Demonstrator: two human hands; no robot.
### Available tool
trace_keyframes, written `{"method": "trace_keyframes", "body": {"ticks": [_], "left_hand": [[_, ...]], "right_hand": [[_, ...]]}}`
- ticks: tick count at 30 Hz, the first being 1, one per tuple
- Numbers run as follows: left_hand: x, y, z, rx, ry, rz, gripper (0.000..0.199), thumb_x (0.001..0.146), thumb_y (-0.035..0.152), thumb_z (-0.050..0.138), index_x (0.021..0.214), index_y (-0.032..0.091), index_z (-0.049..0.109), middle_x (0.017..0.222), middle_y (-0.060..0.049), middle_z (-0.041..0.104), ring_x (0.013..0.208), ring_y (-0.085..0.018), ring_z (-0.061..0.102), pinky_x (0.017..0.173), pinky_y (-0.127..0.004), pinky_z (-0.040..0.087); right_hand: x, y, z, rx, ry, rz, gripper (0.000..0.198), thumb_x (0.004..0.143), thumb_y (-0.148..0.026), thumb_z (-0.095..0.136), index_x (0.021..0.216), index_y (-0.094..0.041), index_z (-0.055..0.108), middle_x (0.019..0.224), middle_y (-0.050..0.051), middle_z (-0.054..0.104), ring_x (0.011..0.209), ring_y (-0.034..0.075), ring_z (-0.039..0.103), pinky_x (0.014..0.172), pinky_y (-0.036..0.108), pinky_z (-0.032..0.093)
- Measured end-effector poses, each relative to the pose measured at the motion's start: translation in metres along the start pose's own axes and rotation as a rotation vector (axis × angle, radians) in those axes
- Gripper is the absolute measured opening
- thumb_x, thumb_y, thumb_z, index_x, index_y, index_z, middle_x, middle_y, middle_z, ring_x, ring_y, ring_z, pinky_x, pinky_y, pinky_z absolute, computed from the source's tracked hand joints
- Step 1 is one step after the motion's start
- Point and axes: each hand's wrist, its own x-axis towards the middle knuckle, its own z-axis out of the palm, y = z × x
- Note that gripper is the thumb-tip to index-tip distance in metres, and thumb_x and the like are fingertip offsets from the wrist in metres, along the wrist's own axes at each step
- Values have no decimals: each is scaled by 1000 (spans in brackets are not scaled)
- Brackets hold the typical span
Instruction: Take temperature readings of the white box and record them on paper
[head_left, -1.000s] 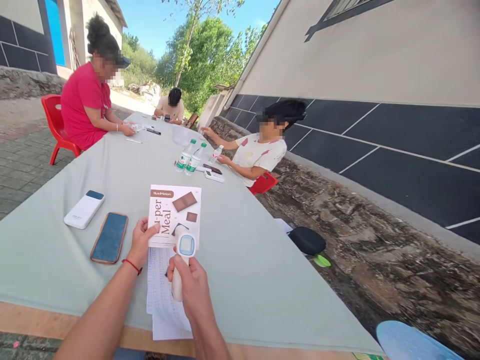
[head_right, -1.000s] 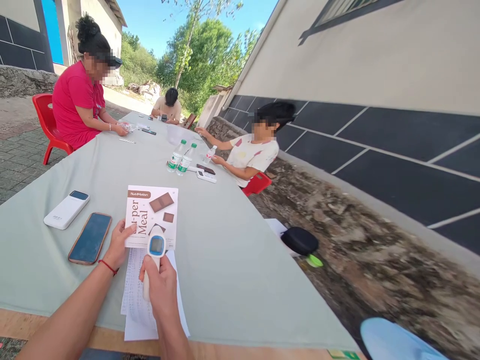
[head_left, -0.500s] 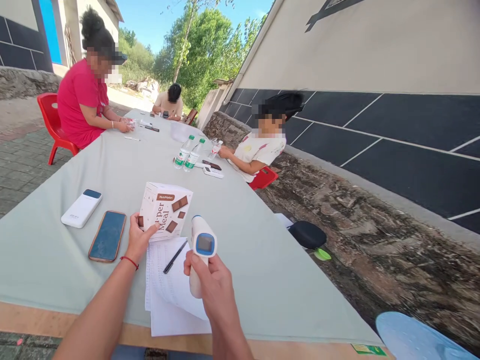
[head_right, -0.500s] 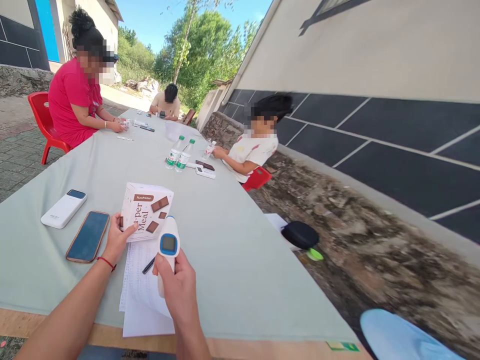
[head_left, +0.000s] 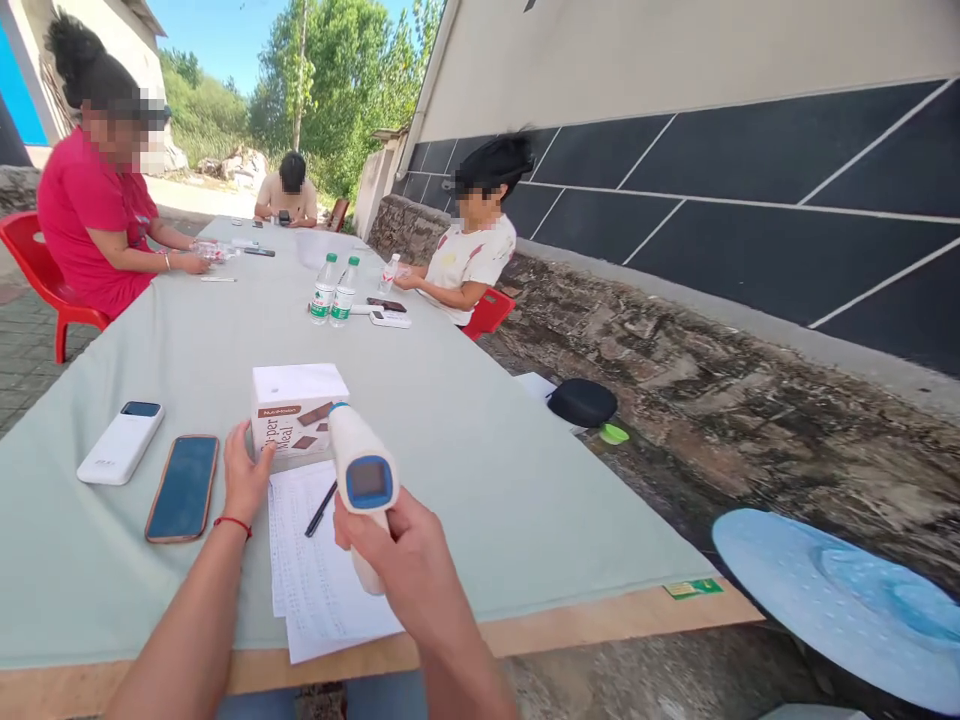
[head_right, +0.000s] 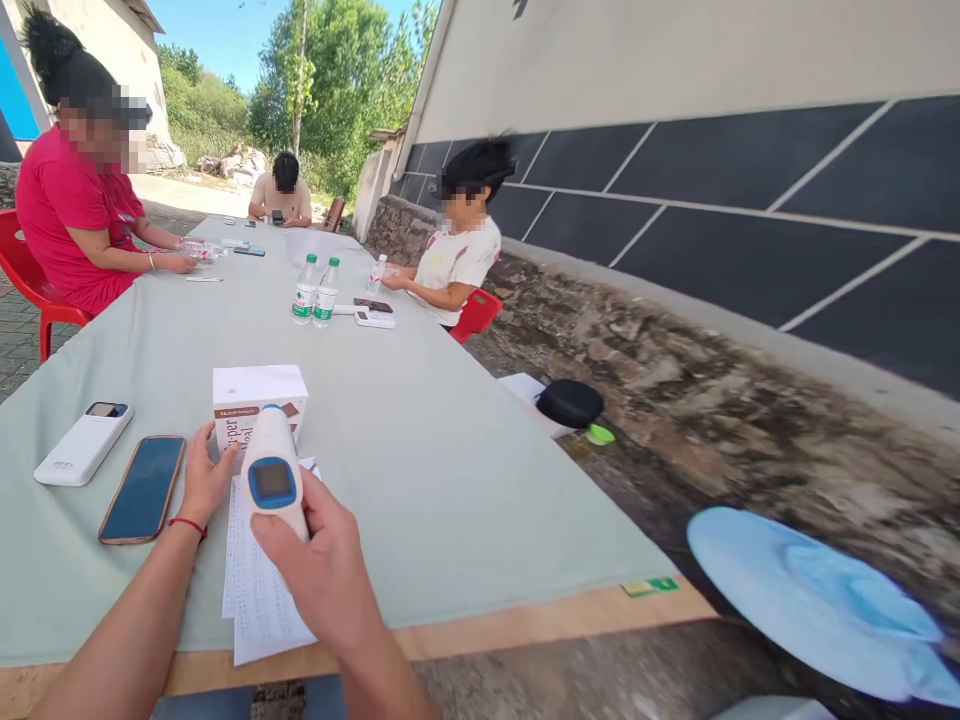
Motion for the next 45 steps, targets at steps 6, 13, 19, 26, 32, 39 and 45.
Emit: {"method": "trace_keyframes", "body": {"ticks": [6, 13, 19, 26, 32, 39, 45], "left_hand": [[-14, 15, 0, 212, -77, -173, 32, 77, 40, 60, 59, 23, 40, 59, 2, 48, 59, -17, 47, 63, -31, 38], [-30, 29, 6, 306, -118, -82, 15, 81, 27, 61, 69, 21, 56, 77, -2, 67, 78, -20, 62, 77, -34, 40], [-38, 27, 8, 351, -403, 79, 13, 81, 18, 63, 93, 20, 63, 103, -5, 67, 101, -23, 61, 88, -37, 44], [-43, 35, 7, 506, -727, 202, 21, 79, 18, 68, 99, 22, 67, 110, -6, 63, 110, -26, 54, 94, -42, 40], [-43, 37, 8, 518, -740, 174, 23, 80, 22, 68, 103, 21, 67, 110, -6, 62, 110, -26, 53, 95, -43, 38], [-42, 36, 7, 553, -744, 184, 25, 77, 24, 73, 102, 22, 68, 111, -6, 58, 110, -26, 51, 98, -44, 36], [-41, 38, 9, 545, -750, 187, 20, 77, 26, 73, 98, 24, 71, 111, -6, 56, 109, -26, 50, 98, -45, 34]], "right_hand": [[43, 97, -97, -982, 165, 303, 37, 82, -39, 52, 113, -21, 61, 98, 9, 66, 89, 25, 58, 71, 33, 42], [53, 143, -150, -1448, 198, 190, 50, 82, -41, 56, 127, -19, 55, 120, 17, 58, 108, 34, 55, 83, 43, 43], [65, 167, -83, -1251, -46, -447, 38, 87, -18, 47, 119, -26, 65, 102, 9, 61, 95, 25, 54, 83, 39, 42], [72, 167, -87, -1214, -203, -453, 25, 89, -16, 46, 93, -25, 69, 86, 6, 61, 83, 22, 54, 76, 36, 40], [64, 153, -104, -866, -31, -332, 13, 87, -34, 48, 86, -23, 55, 74, 2, 59, 70, 20, 55, 68, 34, 43], [68, 156, -38, -125, 102, -11, 11, 71, -32, 55, 75, -22, 55, 57, -4, 56, 54, 14, 53, 57, 28, 42], [68, 164, -26, -189, 219, 65, 13, 60, -32, 59, 67, -21, 60, 62, -2, 60, 57, 14, 51, 57, 28, 42]]}}
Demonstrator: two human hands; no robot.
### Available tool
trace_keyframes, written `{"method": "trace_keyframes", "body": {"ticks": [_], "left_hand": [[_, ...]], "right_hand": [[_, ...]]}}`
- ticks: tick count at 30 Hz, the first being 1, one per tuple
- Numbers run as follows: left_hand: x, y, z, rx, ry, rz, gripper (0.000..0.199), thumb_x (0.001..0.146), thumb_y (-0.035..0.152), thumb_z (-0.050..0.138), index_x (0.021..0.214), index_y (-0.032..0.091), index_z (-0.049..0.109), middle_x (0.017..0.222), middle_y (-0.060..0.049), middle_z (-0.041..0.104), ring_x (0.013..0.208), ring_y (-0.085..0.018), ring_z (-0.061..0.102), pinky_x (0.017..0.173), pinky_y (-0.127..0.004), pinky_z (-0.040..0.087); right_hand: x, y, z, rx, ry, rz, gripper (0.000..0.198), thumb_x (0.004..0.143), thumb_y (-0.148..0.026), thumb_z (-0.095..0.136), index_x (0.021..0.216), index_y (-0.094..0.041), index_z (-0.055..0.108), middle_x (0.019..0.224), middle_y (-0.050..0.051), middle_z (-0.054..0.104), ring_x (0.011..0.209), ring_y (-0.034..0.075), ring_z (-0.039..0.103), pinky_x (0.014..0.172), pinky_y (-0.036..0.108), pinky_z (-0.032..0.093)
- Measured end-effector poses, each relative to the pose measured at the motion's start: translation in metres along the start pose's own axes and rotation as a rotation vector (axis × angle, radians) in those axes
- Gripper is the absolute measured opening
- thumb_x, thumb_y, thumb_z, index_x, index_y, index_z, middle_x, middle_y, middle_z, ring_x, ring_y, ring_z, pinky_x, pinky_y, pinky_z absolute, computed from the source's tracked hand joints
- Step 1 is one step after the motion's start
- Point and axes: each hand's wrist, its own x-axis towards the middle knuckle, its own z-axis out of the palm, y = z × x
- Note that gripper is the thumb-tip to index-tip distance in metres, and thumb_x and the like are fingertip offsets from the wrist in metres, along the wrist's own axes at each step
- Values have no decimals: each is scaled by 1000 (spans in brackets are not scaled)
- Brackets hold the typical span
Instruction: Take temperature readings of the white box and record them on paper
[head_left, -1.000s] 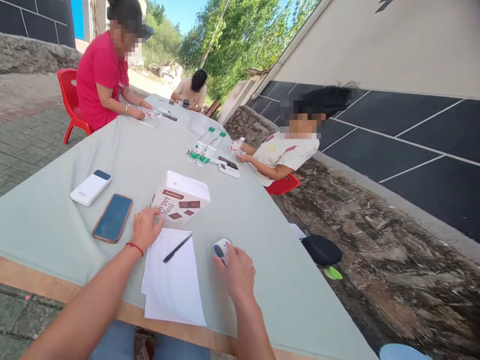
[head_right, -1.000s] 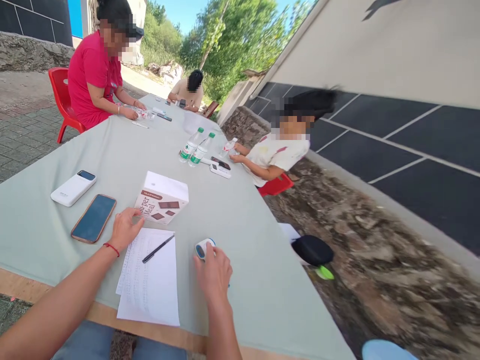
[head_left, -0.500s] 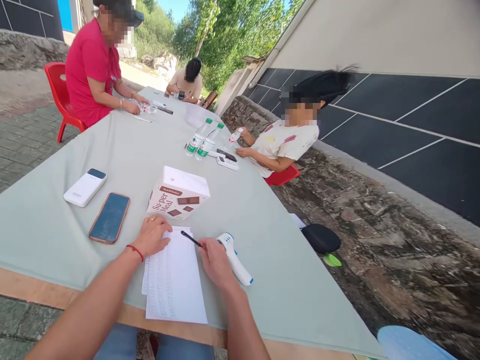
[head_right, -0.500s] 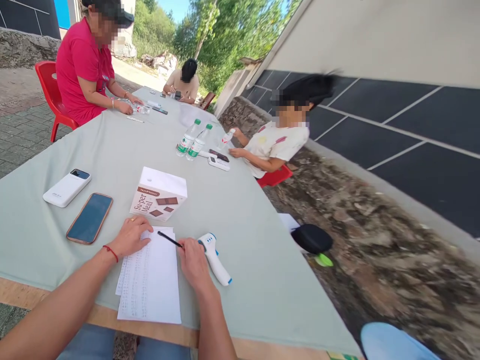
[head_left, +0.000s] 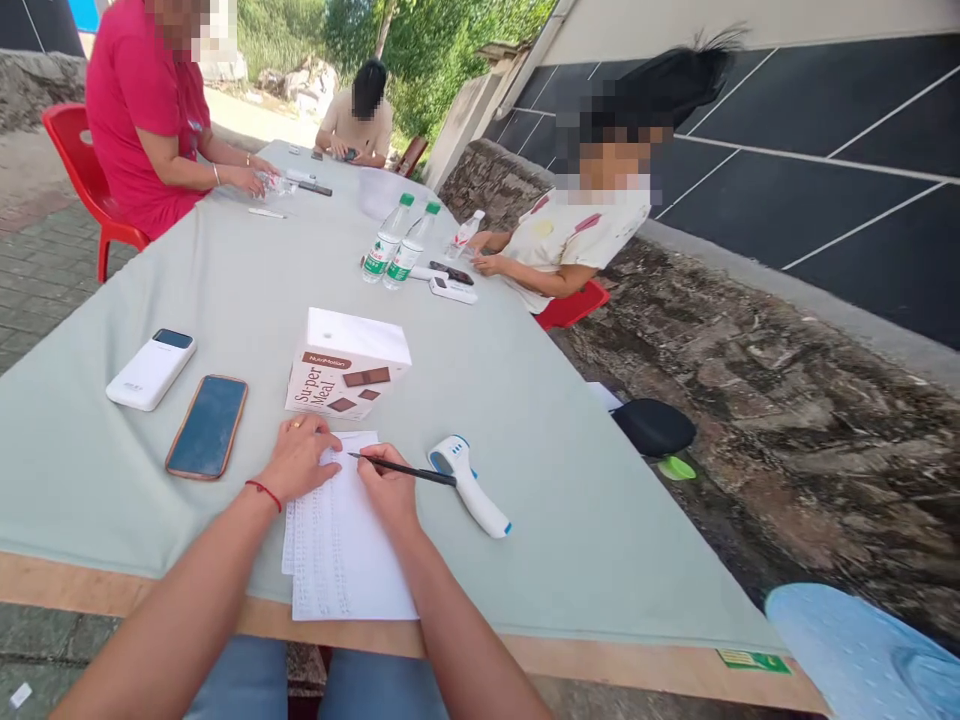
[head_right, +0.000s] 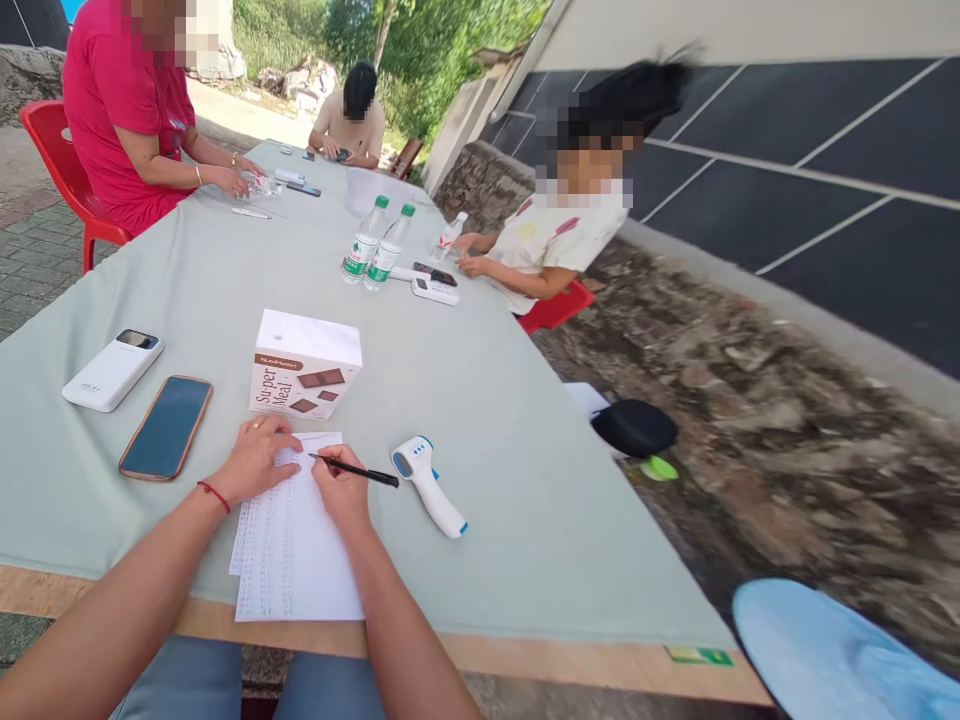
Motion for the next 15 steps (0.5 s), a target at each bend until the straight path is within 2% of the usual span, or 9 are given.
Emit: {"method": "trace_keyframes", "body": {"ticks": [15], "left_hand": [[-1, 2, 0, -2, -16, 12, 19, 79, 26, 72, 97, 25, 73, 109, -6, 56, 108, -25, 50, 99, -44, 34]], "right_hand": [[-2, 0, -1, -97, -42, -59, 10, 64, -31, 57, 64, -22, 59, 61, -1, 61, 59, 16, 54, 57, 29, 44]]}}
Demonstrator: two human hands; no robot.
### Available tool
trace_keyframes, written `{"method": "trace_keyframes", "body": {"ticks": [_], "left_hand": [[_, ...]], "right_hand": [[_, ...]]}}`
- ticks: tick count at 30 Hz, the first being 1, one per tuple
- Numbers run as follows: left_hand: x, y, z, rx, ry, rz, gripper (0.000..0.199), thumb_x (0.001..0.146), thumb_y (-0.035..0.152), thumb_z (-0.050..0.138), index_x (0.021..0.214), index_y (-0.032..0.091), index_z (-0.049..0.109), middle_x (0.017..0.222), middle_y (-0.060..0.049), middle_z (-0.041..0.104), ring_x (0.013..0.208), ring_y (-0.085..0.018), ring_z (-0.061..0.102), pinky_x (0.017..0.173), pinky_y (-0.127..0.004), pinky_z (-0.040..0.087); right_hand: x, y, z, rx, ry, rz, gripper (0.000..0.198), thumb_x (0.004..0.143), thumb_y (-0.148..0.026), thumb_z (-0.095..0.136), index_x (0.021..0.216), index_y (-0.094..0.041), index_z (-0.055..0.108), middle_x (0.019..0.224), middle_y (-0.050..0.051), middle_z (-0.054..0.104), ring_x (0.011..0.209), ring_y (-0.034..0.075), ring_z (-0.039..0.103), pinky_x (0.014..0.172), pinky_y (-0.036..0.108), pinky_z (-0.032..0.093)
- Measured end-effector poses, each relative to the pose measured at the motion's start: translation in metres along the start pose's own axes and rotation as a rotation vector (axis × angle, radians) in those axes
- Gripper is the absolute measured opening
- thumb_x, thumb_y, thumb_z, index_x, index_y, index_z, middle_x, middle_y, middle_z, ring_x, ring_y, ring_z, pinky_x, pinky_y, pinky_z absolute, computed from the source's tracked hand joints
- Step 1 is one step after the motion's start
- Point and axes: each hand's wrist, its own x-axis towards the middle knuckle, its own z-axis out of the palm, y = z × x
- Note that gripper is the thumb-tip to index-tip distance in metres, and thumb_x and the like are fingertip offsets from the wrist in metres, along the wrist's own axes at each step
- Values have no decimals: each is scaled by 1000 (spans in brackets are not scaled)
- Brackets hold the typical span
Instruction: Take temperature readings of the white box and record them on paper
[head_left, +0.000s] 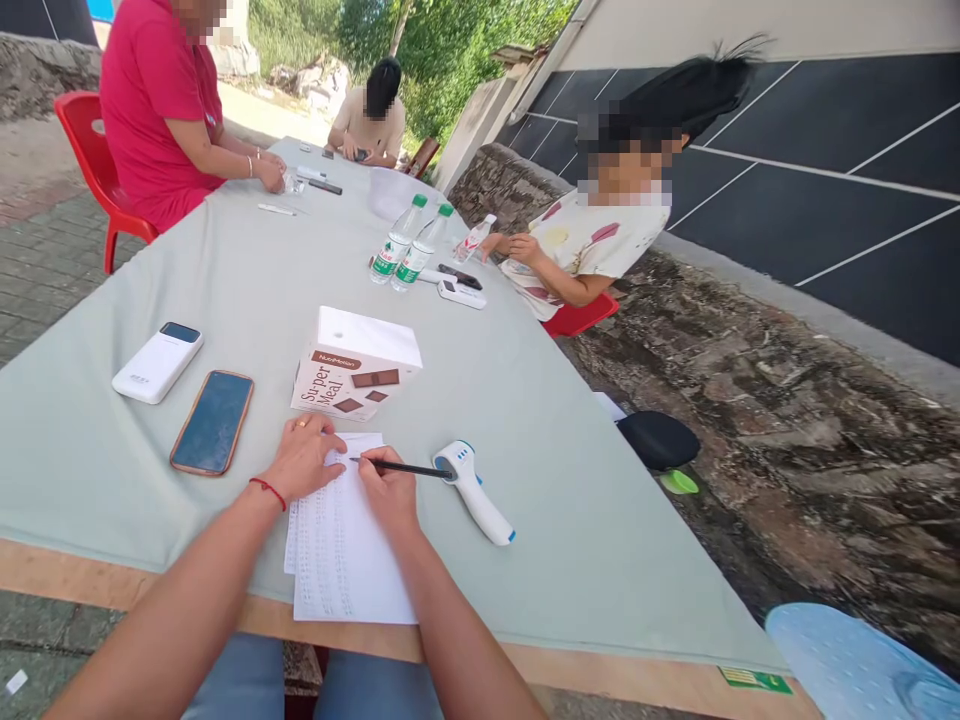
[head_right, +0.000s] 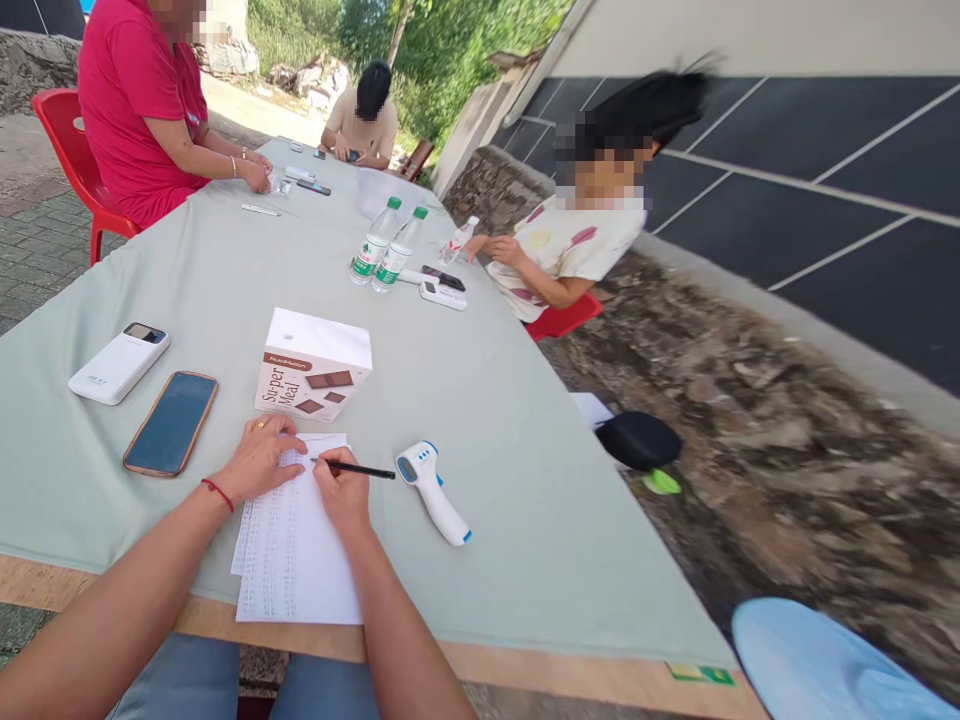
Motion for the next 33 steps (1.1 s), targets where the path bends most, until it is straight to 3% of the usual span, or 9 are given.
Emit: {"method": "trace_keyframes", "body": {"ticks": [33], "left_hand": [[0, 0, 0, -13, 6, 7, 18, 78, 28, 72, 96, 25, 73, 110, -6, 57, 110, -26, 50, 99, -45, 33]], "right_hand": [[-1, -1, -1, -15, 32, 5, 7, 64, -29, 56, 63, -22, 56, 59, -2, 59, 57, 15, 51, 55, 28, 42]]}}
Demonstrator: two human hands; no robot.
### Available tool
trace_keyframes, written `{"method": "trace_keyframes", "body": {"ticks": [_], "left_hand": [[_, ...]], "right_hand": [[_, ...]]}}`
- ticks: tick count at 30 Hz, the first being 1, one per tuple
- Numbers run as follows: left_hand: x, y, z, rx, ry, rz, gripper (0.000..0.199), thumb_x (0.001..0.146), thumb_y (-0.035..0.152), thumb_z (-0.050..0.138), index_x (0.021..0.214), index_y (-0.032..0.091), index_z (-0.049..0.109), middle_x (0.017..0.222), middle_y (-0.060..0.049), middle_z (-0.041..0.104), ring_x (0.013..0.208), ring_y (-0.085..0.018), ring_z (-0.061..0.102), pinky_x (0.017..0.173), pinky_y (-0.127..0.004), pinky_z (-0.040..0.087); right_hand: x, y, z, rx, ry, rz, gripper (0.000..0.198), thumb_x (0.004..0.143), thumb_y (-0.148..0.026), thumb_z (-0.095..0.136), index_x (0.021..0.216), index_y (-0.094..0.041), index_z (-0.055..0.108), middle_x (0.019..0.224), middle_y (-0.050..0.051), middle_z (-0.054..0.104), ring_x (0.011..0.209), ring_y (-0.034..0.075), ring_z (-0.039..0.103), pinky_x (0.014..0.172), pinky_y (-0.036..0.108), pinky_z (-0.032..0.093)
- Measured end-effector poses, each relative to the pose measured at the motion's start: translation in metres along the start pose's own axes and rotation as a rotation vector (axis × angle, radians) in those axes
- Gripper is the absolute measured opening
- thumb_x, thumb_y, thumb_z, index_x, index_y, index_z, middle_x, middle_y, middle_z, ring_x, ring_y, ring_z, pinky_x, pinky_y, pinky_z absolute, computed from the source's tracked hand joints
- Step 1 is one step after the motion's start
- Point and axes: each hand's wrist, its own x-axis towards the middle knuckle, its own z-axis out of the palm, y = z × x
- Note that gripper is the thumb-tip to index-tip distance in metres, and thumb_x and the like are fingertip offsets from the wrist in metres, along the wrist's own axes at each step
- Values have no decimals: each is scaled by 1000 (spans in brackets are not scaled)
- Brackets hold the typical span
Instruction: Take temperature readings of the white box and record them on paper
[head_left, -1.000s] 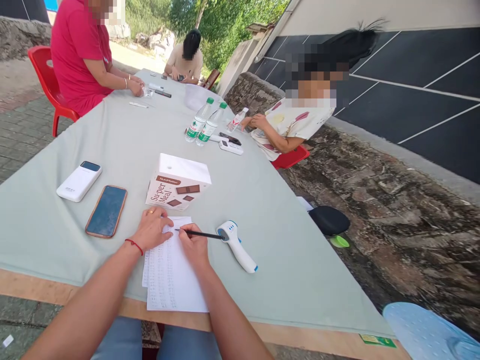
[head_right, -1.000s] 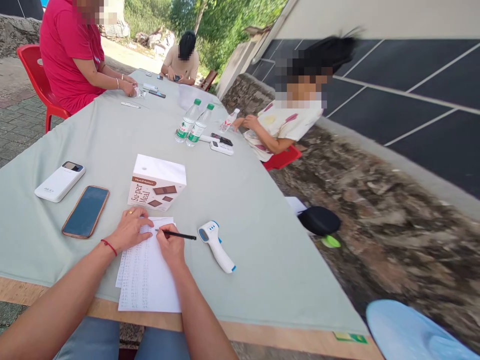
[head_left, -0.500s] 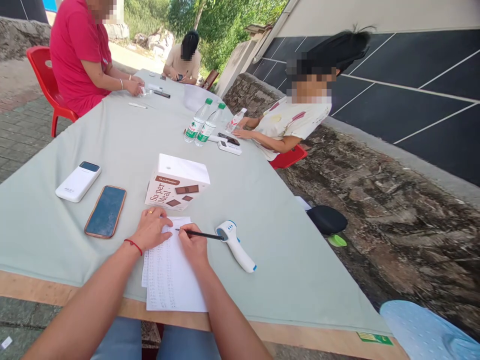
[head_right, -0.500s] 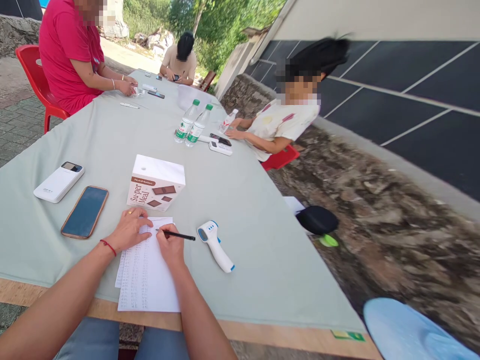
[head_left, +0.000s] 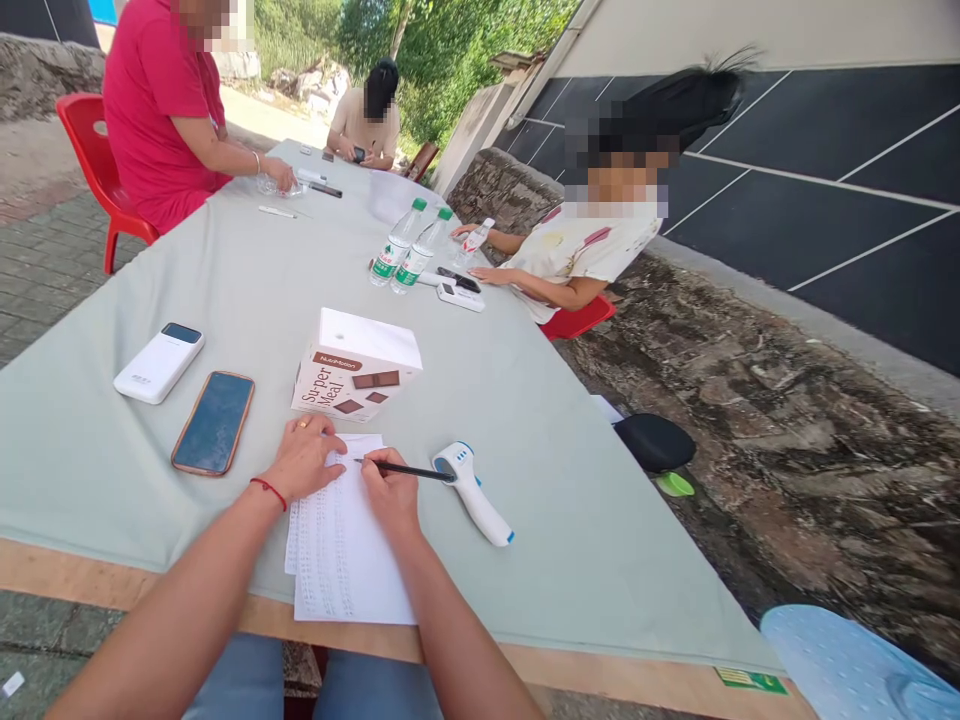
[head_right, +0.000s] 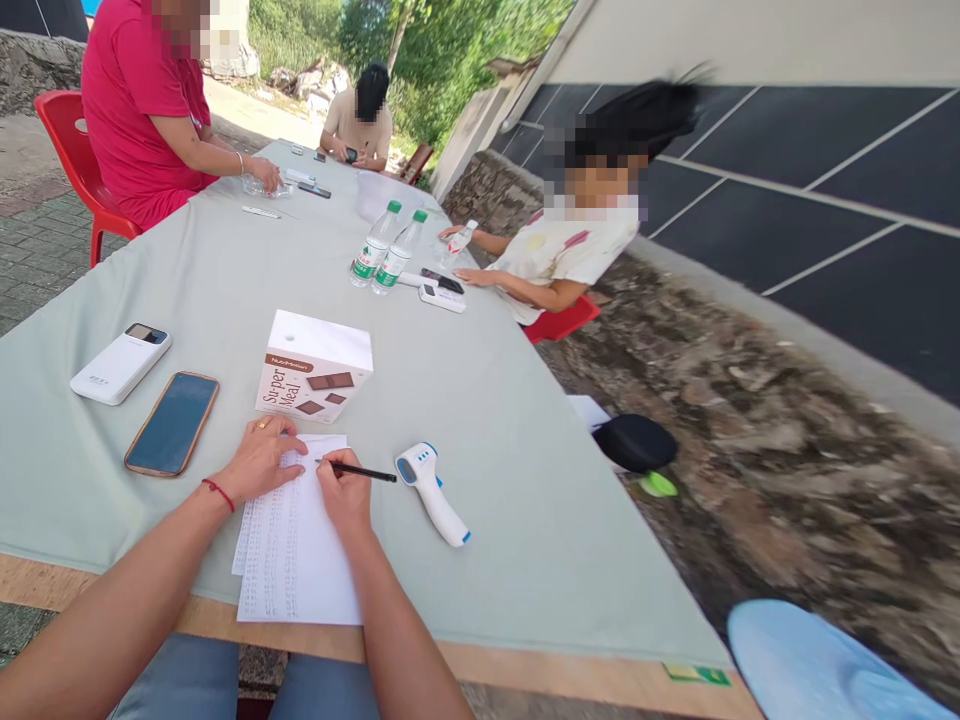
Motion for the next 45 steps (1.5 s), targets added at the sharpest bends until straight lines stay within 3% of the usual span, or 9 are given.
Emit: {"method": "trace_keyframes", "body": {"ticks": [45], "left_hand": [[0, 1, -1, -1, -15, -5, 21, 78, 27, 73, 98, 23, 73, 112, -8, 58, 110, -27, 50, 100, -46, 34]], "right_hand": [[0, 3, -1, -4, -2, 26, 8, 64, -29, 55, 64, -21, 55, 60, -3, 57, 59, 15, 50, 58, 27, 41]]}}
